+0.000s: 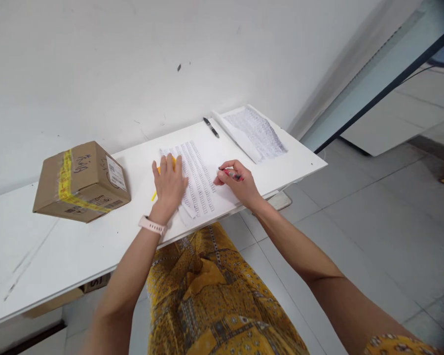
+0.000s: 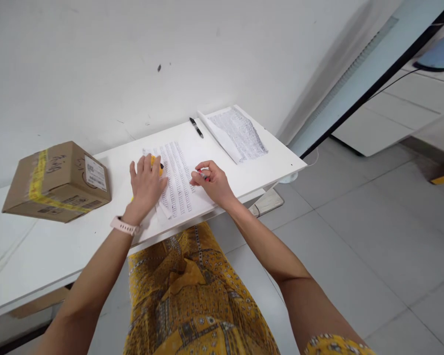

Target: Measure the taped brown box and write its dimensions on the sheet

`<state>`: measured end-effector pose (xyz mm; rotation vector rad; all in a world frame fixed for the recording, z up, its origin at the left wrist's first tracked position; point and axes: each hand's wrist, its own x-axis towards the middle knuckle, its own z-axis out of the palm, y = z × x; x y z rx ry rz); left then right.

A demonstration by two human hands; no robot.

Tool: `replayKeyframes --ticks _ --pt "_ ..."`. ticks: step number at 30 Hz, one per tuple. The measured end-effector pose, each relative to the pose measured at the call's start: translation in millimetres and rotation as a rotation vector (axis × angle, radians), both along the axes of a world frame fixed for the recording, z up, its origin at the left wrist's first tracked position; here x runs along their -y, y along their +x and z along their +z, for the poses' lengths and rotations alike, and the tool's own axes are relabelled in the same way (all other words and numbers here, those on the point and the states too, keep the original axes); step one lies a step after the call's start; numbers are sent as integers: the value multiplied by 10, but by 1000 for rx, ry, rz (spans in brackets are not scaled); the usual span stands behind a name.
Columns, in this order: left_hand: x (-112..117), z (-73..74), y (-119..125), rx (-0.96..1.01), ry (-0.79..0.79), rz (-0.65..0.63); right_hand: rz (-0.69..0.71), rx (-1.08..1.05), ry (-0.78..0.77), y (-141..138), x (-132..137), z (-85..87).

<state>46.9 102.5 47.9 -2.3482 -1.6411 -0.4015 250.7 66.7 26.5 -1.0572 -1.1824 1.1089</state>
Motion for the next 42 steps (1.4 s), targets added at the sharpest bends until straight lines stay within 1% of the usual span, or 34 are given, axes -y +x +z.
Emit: replayKeyframes --ticks 1,4,6,8,11,14,16,17,19,21,24,27,29,31,36,42 --pt "138 -49 37 35 6 -64 -20 17 -4 -28 6 -49" --pt "585 -244 148 154 -29 -345 -23 28 -6 -57 7 -175" --pt "805 -366 201 180 -25 -421 9 16 0 -41 -4 -213" --pt "908 -444 234 197 -11 -424 31 20 4 -15 -27 -210" --pt "893 -484 266 222 -20 -401 28 65 -15 12 -83 -171" --pt "821 -504 310 236 -29 -382 -35 159 3 9 -129 -153" --pt "800 -538 346 238 6 -355 -87 213 11 -8 -126 -166" --pt "801 -560 363 235 33 -338 -91 223 4 -19 -114 -176" --pt "821 -599 385 220 74 -316 -43 203 -27 -38 -84 -194" --pt "848 -616 389 208 79 -316 3 172 -50 -47 -68 -200" --pt "877 -586 372 212 41 -334 -26 201 -53 -45 -95 -189" --pt "885 -535 358 196 -18 -347 -78 300 12 -36 -140 -191" --pt "884 -517 357 170 -51 -343 -90 350 48 -34 -151 -205" --pt "882 -517 359 155 -71 -334 -86 384 53 -34 -144 -218" --pt "882 -538 362 151 -94 -335 -83 427 46 -33 -117 -216" --pt "888 -537 359 152 -72 -332 -92 447 50 -23 -123 -227"
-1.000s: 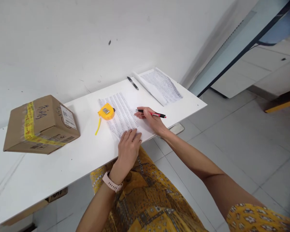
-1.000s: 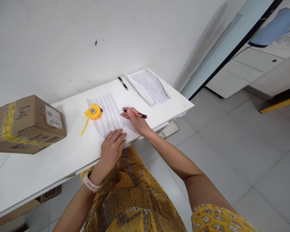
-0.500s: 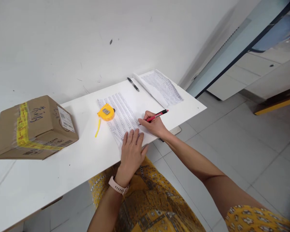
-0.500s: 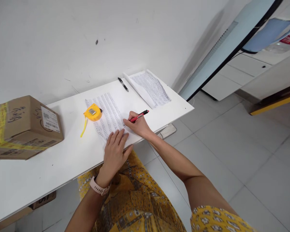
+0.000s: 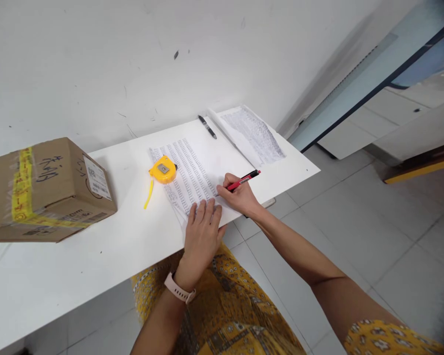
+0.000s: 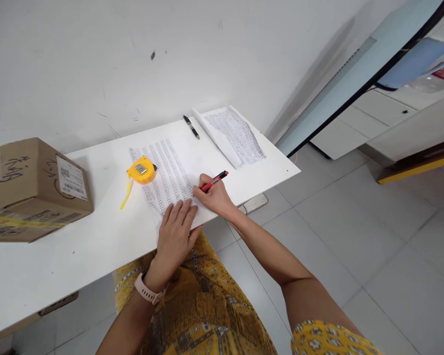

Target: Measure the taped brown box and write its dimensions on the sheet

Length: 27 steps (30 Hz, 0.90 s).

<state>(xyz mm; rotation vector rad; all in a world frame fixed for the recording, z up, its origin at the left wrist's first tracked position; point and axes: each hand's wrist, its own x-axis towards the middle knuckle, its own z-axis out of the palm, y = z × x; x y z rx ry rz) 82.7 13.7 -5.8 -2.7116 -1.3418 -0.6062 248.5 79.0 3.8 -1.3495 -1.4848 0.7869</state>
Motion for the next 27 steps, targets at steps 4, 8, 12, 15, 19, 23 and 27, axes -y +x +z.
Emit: replayKeyframes --ticks 4,8,12,15,19,23,27 --pt "3 -5 3 5 -5 0 8 7 1 0 -2 -19" --pt "4 -9 7 11 -21 -3 3 3 -18 -5 8 -12" --pt "5 -7 7 22 -42 -4 13 3 -29 1 13 -7" --pt "6 1 4 17 -47 -3 13 6 -21 12 7 -18" --pt "6 7 5 7 -44 -4 18 -10 -5 15 0 -32" --pt "6 -1 7 4 -23 -2 16 -7 -12 9 1 -30" --pt "7 -5 4 8 -29 1 7 -9 -15 8 -1 -22"
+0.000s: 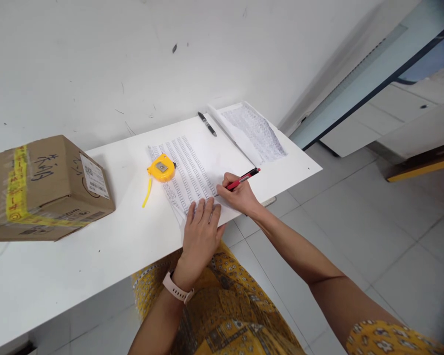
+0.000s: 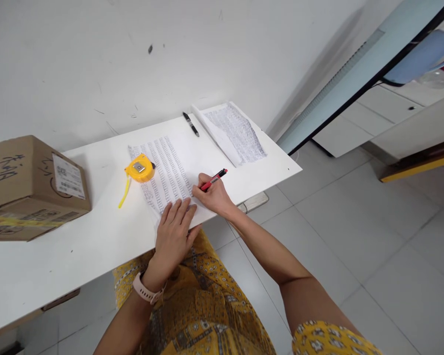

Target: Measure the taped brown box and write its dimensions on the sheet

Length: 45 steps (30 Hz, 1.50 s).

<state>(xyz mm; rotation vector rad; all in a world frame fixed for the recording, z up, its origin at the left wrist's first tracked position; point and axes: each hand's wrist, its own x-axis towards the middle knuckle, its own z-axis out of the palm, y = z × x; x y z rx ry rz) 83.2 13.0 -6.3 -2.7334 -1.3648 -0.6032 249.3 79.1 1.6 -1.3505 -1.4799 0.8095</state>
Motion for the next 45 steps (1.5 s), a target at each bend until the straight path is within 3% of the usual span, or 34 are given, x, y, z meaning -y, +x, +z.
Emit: replayKeyframes --ticks 45 --pt "2 -2 0 -5 21 2 -31 -25 17 -2 -1 24"
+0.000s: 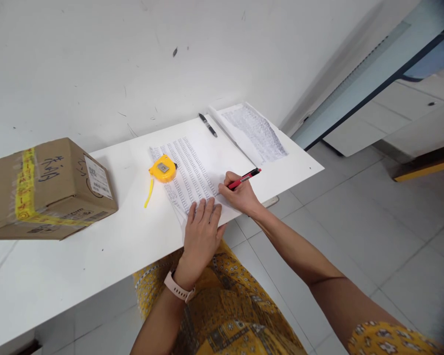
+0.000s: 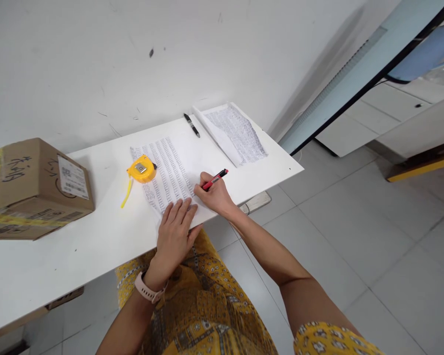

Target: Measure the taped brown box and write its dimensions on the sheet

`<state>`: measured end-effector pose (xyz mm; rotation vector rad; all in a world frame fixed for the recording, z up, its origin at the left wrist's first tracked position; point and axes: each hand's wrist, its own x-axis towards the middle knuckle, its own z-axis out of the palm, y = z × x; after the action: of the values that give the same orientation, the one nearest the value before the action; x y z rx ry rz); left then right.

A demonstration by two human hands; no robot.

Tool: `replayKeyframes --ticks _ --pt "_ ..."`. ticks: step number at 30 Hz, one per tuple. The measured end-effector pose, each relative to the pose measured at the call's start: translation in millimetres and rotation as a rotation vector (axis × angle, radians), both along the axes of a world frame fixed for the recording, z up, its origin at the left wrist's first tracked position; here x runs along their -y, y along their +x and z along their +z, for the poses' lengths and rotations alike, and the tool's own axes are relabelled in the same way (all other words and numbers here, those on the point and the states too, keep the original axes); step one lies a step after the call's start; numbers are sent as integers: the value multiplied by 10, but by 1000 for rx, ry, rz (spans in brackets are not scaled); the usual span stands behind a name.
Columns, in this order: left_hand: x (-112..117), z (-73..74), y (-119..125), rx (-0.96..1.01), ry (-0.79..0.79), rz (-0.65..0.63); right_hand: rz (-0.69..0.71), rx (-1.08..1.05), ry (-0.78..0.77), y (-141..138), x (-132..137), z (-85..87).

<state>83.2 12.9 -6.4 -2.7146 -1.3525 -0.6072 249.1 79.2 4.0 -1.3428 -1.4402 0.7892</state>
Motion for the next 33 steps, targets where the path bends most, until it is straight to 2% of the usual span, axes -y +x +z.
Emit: replayKeyframes --ticks 16,22,24,28,31,33 --pt "4 5 -4 17 -36 -5 -12 13 10 3 3 -21" --pt "1 12 0 38 -32 -17 -114 28 53 55 -30 -7" --pt "24 7 3 59 -43 -15 -56 143 104 122 -64 21" --pt "55 79 -57 194 -102 -18 112 535 308 253 -154 -10" --pt "-76 251 -197 354 -107 15 90 713 381 268 -233 -143" --pt "-273 393 -324 404 -27 113 50 747 418 248 -271 -231"
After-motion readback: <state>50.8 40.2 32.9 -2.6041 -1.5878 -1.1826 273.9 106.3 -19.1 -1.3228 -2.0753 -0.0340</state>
